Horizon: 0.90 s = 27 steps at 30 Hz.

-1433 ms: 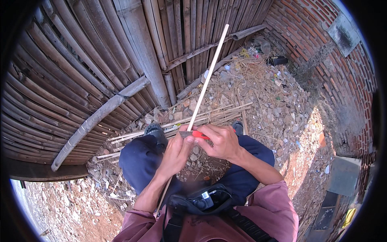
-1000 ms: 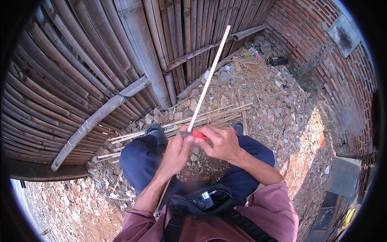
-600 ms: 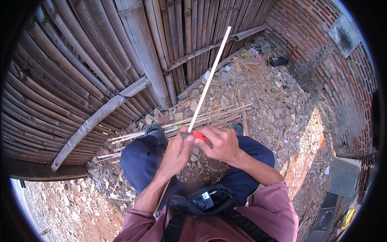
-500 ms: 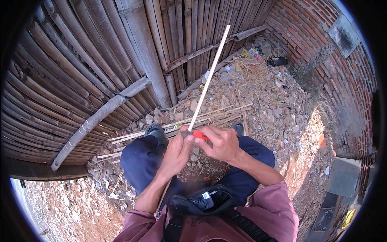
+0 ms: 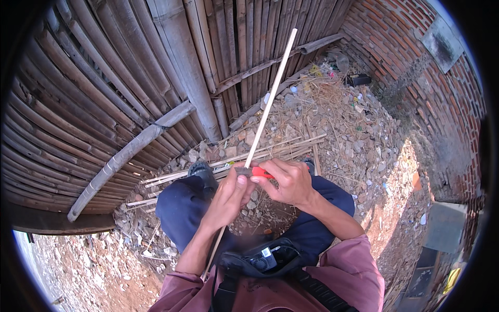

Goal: The person uses a utility knife to shave thin strips from a wooden stick. They hold the wood with one hand and repeatedly draw the blade along its length to remove material.

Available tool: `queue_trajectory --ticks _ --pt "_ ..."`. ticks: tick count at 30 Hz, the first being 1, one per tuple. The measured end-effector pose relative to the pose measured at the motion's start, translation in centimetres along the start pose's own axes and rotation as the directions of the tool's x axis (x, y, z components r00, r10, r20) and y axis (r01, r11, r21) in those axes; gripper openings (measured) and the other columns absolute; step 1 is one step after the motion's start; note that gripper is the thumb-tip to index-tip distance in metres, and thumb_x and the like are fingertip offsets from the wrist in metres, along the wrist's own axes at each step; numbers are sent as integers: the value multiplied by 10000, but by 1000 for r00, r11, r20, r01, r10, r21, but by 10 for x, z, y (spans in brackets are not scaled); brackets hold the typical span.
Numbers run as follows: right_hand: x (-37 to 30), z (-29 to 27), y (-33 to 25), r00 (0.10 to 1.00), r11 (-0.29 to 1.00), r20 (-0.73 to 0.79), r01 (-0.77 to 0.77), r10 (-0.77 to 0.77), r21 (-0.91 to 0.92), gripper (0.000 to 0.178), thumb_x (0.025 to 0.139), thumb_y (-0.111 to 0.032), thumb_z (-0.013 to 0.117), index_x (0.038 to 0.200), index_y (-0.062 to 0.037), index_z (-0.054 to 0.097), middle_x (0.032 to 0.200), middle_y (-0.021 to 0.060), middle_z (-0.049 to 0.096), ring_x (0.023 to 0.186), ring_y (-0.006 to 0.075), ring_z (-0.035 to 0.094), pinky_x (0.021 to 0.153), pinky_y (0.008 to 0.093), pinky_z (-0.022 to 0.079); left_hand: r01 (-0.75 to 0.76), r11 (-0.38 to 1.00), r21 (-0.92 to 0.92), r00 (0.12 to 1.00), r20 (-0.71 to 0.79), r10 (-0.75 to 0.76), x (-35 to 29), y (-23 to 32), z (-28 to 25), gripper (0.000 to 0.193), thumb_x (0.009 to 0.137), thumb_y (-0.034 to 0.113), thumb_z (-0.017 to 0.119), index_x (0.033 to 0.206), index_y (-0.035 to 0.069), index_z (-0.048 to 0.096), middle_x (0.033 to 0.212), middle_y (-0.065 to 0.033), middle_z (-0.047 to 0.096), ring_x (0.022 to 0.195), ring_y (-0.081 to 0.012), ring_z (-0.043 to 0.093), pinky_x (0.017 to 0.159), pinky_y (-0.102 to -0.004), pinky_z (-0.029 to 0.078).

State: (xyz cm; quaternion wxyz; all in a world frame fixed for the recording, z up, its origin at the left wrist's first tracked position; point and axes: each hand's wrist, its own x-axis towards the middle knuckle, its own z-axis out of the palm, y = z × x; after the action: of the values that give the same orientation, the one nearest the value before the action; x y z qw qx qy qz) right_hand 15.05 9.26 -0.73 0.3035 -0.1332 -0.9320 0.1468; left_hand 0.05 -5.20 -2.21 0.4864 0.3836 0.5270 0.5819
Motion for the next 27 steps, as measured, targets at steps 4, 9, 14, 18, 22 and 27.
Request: queue_trajectory --ticks 4,9,14,18,22,27 --pt "1 -2 0 1000 1000 -11 5 -5 10 254 901 -325 834 955 -94 743 789 53 701 641 252 717 556 366 543 -2 998 -70 1000 4 2 -2 -3 -4 486 1193 425 367 1434 44 547 766 16 488 598 -73 410 531 -268 353" --pt "-1 -2 2 1000 1000 -11 5 -5 4 255 906 -323 832 953 -91 739 791 51 698 646 250 718 559 366 542 -22 1000 0 999 -36 22 2 -8 -2 468 1195 406 370 1379 31 581 753 21 504 583 -73 428 525 -268 365" --pt "0 -1 0 1000 1000 2 1 -1 -8 249 908 -318 830 953 -91 737 797 52 698 650 252 720 561 365 544 -45 992 116 995 -89 55 1 -7 0 452 1196 385 371 1347 14 582 772 6 555 592 -80 474 540 -273 403" --pt "0 0 2 1000 1000 -16 18 -19 -13 258 939 -340 805 1004 -103 727 777 60 701 632 252 722 542 379 553 -102 988 120 989 -92 113 3 -13 1 565 1178 500 368 1406 22 567 784 14 523 533 -42 377 468 -235 304" --pt "1 -2 2 1000 1000 -18 -3 3 -7 266 936 -343 808 1018 -100 734 782 62 705 634 254 722 543 382 554 -103 991 91 991 -72 110 3 -8 4 612 1174 501 383 1560 38 488 801 13 523 545 -51 381 482 -244 319" --pt "2 -4 2 1000 1000 -17 6 -6 -9 265 940 -345 806 1017 -101 736 788 62 711 633 246 723 533 376 549 -62 986 155 996 -59 72 2 -2 0 445 1189 368 386 1391 13 562 771 -28 550 609 -122 506 570 -310 435"
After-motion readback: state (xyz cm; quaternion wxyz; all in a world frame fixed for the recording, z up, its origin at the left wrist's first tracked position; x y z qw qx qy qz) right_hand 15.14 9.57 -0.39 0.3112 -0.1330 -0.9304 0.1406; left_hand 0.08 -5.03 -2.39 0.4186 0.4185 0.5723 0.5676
